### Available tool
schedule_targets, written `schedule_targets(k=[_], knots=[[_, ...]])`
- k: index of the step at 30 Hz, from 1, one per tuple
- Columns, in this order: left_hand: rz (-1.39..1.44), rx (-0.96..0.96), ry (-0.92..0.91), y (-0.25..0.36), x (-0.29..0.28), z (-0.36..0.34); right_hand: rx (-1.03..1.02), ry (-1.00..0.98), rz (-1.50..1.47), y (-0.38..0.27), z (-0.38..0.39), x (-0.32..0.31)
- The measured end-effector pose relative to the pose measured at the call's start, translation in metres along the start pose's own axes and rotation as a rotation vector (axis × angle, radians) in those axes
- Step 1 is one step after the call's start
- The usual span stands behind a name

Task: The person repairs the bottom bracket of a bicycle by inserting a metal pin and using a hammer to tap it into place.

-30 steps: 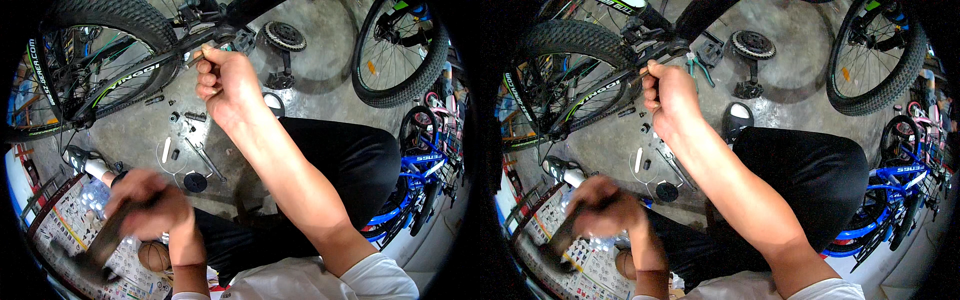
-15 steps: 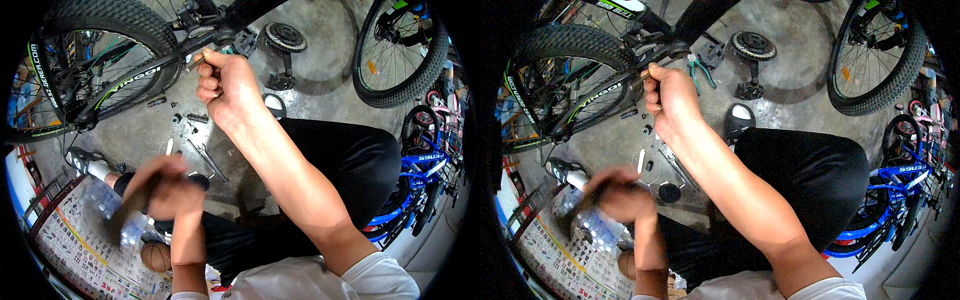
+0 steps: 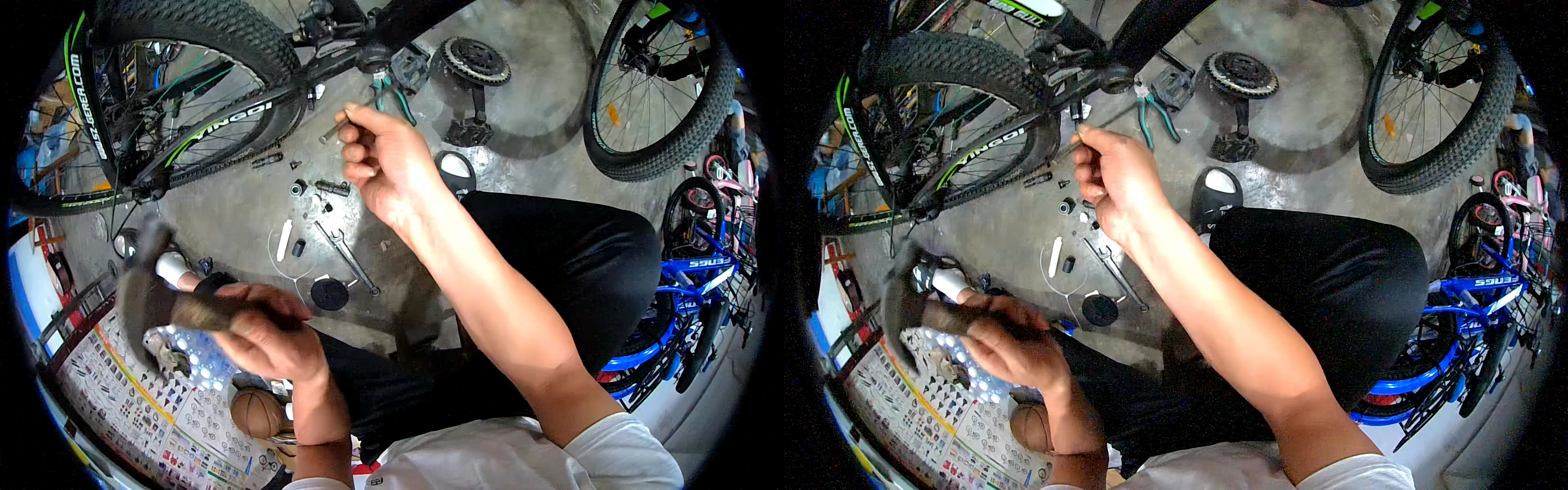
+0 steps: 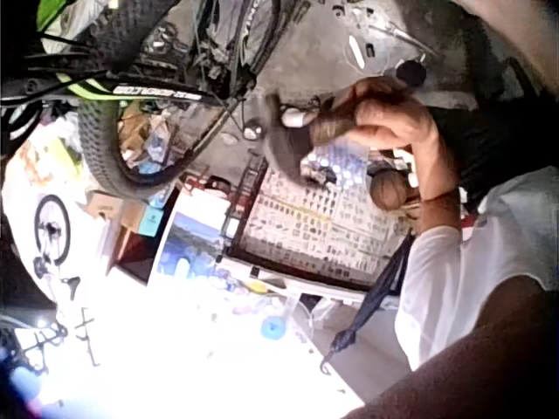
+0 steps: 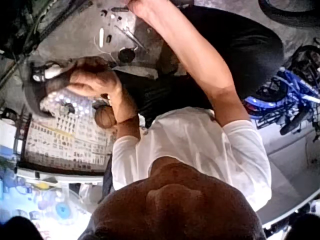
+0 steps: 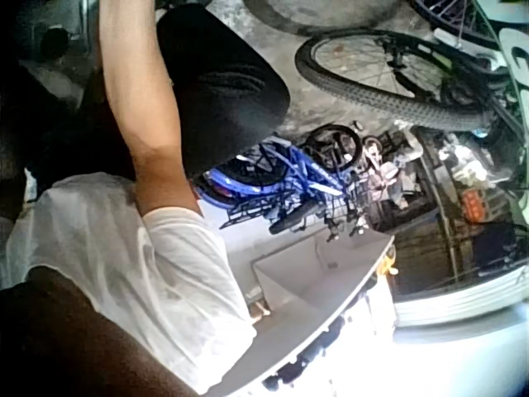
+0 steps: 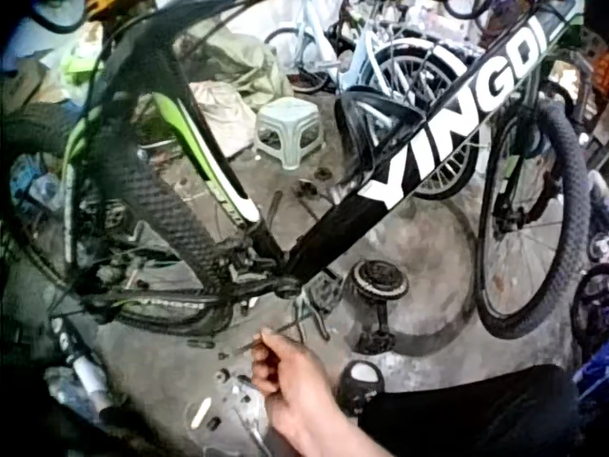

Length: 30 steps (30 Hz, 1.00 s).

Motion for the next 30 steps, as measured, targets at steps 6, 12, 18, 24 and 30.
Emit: schedule_targets(k=[6, 12, 18, 24, 30], knots=[[-0.036, -0.186, -0.106, -0.035, 0.000, 0.019, 0.011, -0.123, 0.030, 0.002, -0.006, 0.019], [-0.033, -0.219, -0.120, -0.039, 0.004, 0.015, -0.062, -0.091, 0.070, -0.008, -0.013, 0.018], [-0.118, -0.139, -0.130, -0.033, 0.010, 0.013, -0.111, -0.097, 0.126, -0.010, -0.009, 0.019], [-0.097, -0.171, -0.161, -0.042, 0.010, 0.018, -0.099, -0.065, 0.128, -0.009, -0.005, 0.016], [-0.113, -0.188, -0.170, -0.046, 0.010, 0.019, -0.112, -0.100, 0.114, -0.016, -0.007, 0.021]])
Point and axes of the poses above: each hand's wrist, its own z-axis away from the middle knuckle, its own x-axis out of the palm, y = z × x, the point moved 9 cm from there along -z, towards the middle knuckle, and after that the axes turned 14 degrees about -x, right-handed, at the moved point
